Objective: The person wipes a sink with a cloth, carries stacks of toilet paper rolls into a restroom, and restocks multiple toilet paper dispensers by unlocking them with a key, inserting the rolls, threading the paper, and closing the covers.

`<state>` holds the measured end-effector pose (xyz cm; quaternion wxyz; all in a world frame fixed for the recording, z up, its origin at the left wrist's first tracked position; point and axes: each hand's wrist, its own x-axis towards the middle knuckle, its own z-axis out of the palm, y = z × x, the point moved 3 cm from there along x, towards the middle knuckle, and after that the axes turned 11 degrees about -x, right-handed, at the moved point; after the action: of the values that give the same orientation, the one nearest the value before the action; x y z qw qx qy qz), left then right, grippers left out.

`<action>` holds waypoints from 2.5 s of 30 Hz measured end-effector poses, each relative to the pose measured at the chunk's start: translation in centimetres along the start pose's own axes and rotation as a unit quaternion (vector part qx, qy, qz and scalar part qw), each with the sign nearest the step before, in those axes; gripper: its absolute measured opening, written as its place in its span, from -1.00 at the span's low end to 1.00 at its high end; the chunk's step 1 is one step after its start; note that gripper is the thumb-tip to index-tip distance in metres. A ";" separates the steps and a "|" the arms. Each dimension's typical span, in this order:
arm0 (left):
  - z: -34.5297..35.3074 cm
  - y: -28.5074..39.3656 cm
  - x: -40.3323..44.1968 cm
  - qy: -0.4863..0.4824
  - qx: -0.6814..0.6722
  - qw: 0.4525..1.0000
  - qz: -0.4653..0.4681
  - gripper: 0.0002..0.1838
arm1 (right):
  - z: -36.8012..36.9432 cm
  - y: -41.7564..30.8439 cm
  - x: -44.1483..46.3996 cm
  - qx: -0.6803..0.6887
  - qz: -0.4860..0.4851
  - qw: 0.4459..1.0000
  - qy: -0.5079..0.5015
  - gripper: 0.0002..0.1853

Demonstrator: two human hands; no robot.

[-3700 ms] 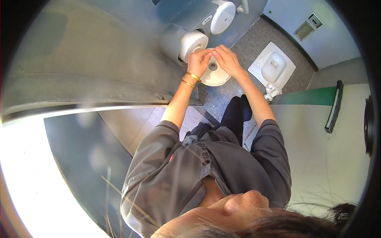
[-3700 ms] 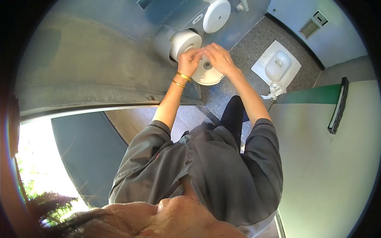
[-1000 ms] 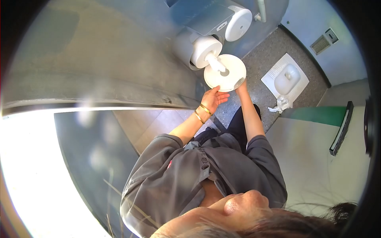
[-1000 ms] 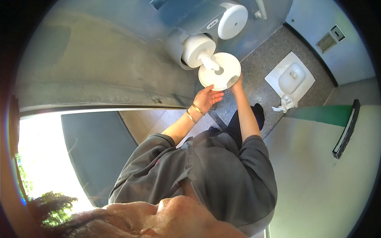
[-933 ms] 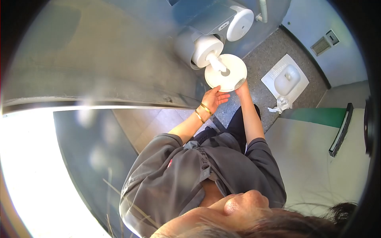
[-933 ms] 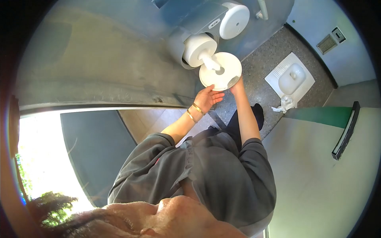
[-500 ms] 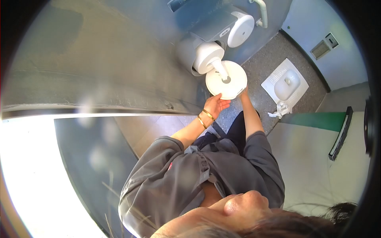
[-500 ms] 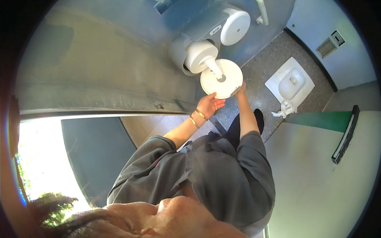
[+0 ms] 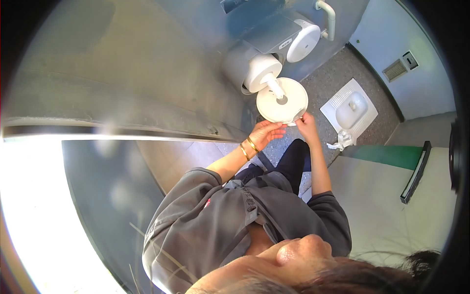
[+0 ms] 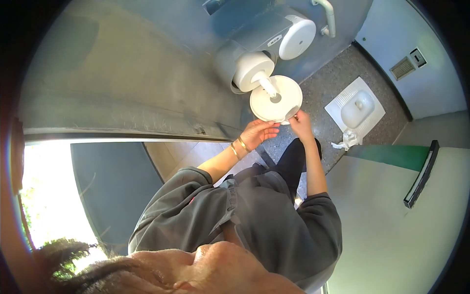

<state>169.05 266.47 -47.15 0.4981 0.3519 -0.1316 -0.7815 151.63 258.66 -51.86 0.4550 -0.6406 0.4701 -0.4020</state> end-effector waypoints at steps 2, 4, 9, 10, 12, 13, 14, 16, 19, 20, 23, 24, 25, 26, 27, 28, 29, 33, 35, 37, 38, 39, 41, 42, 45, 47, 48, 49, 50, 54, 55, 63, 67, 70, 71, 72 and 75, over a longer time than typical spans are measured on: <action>0.4 0.3 0.5 0.007 0.014 1.000 0.024 -0.70 | -0.6 -5.9 1.5 -0.014 -0.036 0.998 -0.058 -0.79; 1.6 1.2 0.5 0.002 -0.009 0.997 0.080 -0.68 | 0.1 -11.1 3.6 0.011 -0.099 0.992 -0.083 -0.80; 4.0 8.1 2.4 0.122 -0.037 0.953 0.273 -0.64 | 5.4 -13.8 10.2 0.127 -0.032 0.985 -0.114 -0.75; 4.4 9.0 2.8 0.146 -0.042 0.944 0.293 -0.64 | 6.2 -14.6 11.1 0.169 -0.015 0.979 -0.112 -0.73; 4.1 9.3 3.5 0.166 -0.057 0.934 0.312 -0.64 | 6.3 -15.7 11.2 0.178 0.030 0.976 -0.122 -0.71; 4.3 9.3 3.3 0.170 -0.053 0.934 0.311 -0.62 | 6.0 -15.9 10.6 0.183 0.060 0.974 -0.122 -0.69; 4.5 9.4 3.2 0.170 -0.046 0.935 0.309 -0.61 | 5.7 -15.9 10.6 0.156 0.044 0.980 -0.116 -0.67; 4.3 9.6 3.3 0.175 -0.012 0.943 0.282 -0.56 | 5.4 -15.8 11.0 0.103 0.006 0.989 -0.106 -0.63; 3.0 7.5 1.6 0.156 -0.044 0.966 0.200 -0.43 | 4.9 -15.1 10.5 0.013 -0.053 0.995 -0.079 -0.58; 5.1 7.2 -0.6 0.112 -0.127 0.969 0.182 -0.40 | 4.7 -16.2 8.3 -0.002 -0.033 0.994 -0.105 -0.53; 3.9 4.5 -0.8 -0.026 -0.232 0.969 0.077 -0.44 | 7.3 -13.8 1.3 -0.106 -0.081 0.983 -0.127 -0.54; 0.5 2.5 -0.1 0.006 -0.226 0.972 0.066 -0.50 | 7.3 -13.1 -0.2 -0.106 -0.095 0.984 -0.107 -0.60; -2.7 0.8 0.4 0.038 -0.220 0.973 0.057 -0.55 | 7.3 -12.7 -1.4 -0.106 -0.110 0.984 -0.088 -0.65; -3.0 0.6 -0.6 0.090 -0.217 0.971 0.053 -0.58 | 7.3 -12.2 -2.3 -0.021 -0.027 0.995 -0.095 -0.72; -3.4 0.4 -1.8 0.142 -0.214 0.965 0.050 -0.62 | 6.9 -12.3 -1.7 -0.029 -0.038 0.999 -0.017 -0.73; -3.9 0.1 -3.1 0.196 -0.211 0.956 0.047 -0.65 | 6.5 -12.8 -0.6 -0.036 -0.048 0.996 0.060 -0.74; -4.8 -0.5 -4.1 0.186 -0.184 0.965 0.025 -0.67 | 6.1 -13.3 0.4 -0.043 -0.053 0.988 0.137 -0.74; -6.3 -2.7 -7.4 0.173 -0.114 0.974 -0.087 -0.72 | 7.7 -9.9 8.3 -0.114 -0.038 0.963 0.241 -0.71; -7.0 -2.9 -8.9 0.178 -0.094 0.972 -0.124 -0.73 | 8.4 -8.9 9.8 0.086 0.040 0.987 0.126 -0.72; -8.1 -2.8 -9.9 0.194 -0.110 0.967 -0.126 -0.74 | 8.8 -8.1 9.5 0.232 0.083 0.968 0.053 -0.74; -8.8 -2.9 -10.2 0.202 -0.112 0.965 -0.127 -0.73 | 8.1 -8.6 8.5 0.277 0.086 0.956 0.041 -0.76; -9.6 -2.8 -10.5 0.209 -0.112 0.963 -0.129 -0.72 | 7.2 -9.1 7.5 0.323 0.088 0.942 0.032 -0.77; -12.2 -2.9 -11.2 0.220 -0.106 0.962 -0.124 -0.68 | 2.7 -9.2 3.9 0.361 0.140 0.914 0.121 -0.81; -13.3 -2.6 -11.4 0.222 -0.104 0.962 -0.119 -0.65 | -0.6 -4.8 2.5 0.493 0.086 0.857 0.123 -0.79; -15.5 -2.5 -13.4 0.261 -0.021 0.964 -0.047 -0.49 | -13.3 6.7 -7.2 0.370 0.248 0.763 0.469 -0.79; -14.7 -2.6 -13.5 0.219 0.031 0.974 -0.050 -0.43 | -14.2 5.7 -12.3 0.229 0.315 0.824 0.410 -0.83; -13.9 -2.9 -13.3 0.180 0.050 0.981 -0.043 -0.45 | -12.9 5.6 -13.3 0.141 0.337 0.879 0.305 -0.85; -12.8 -3.1 -13.3 0.142 0.070 0.987 -0.040 -0.46 | -9.9 4.7 -14.6 0.053 0.359 0.911 0.194 -0.83; -11.1 -3.0 -12.8 0.124 0.145 0.982 -0.013 -0.48 | -6.1 2.8 -15.4 0.051 0.324 0.942 0.066 -0.82; -7.5 -4.5 -11.1 0.014 0.354 0.923 0.153 -0.64 | 8.3 -3.8 -16.5 0.008 0.263 0.944 -0.201 -0.74; -7.6 -4.7 -11.0 0.001 0.382 0.911 0.154 -0.66 | 10.9 -4.7 -16.5 0.080 0.303 0.925 -0.214 -0.75; -18.4 -4.0 -12.7 0.190 0.357 0.914 0.026 -0.61 | 14.8 -4.4 -17.0 0.322 0.414 0.834 -0.170 -0.71; -21.5 -3.9 -16.0 0.221 0.154 0.962 -0.056 -0.84 | 12.9 -2.6 -18.2 0.313 0.440 0.833 -0.119 -0.75; -22.7 -4.2 -16.5 0.167 0.149 0.973 -0.063 -0.82 | 12.5 -1.0 -20.0 0.307 0.451 0.836 -0.054 -0.76; -22.7 -4.2 -16.2 0.152 0.173 0.971 -0.058 -0.78 | 12.2 -0.9 -20.5 0.313 0.463 0.829 -0.022 -0.78; -22.8 -4.4 -16.2 0.161 0.151 0.972 -0.076 -0.67 | 11.8 -0.8 -21.0 0.320 0.475 0.820 0.010 -0.80; -21.0 -4.7 -15.5 0.190 0.055 0.973 -0.120 -0.67 | 9.1 1.8 -22.0 0.377 0.477 0.786 0.114 -0.87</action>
<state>184.14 285.18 -58.35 0.3967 0.5345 -0.0344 -0.7455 154.59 281.61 -57.85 0.7371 -0.0618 0.5751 -0.3495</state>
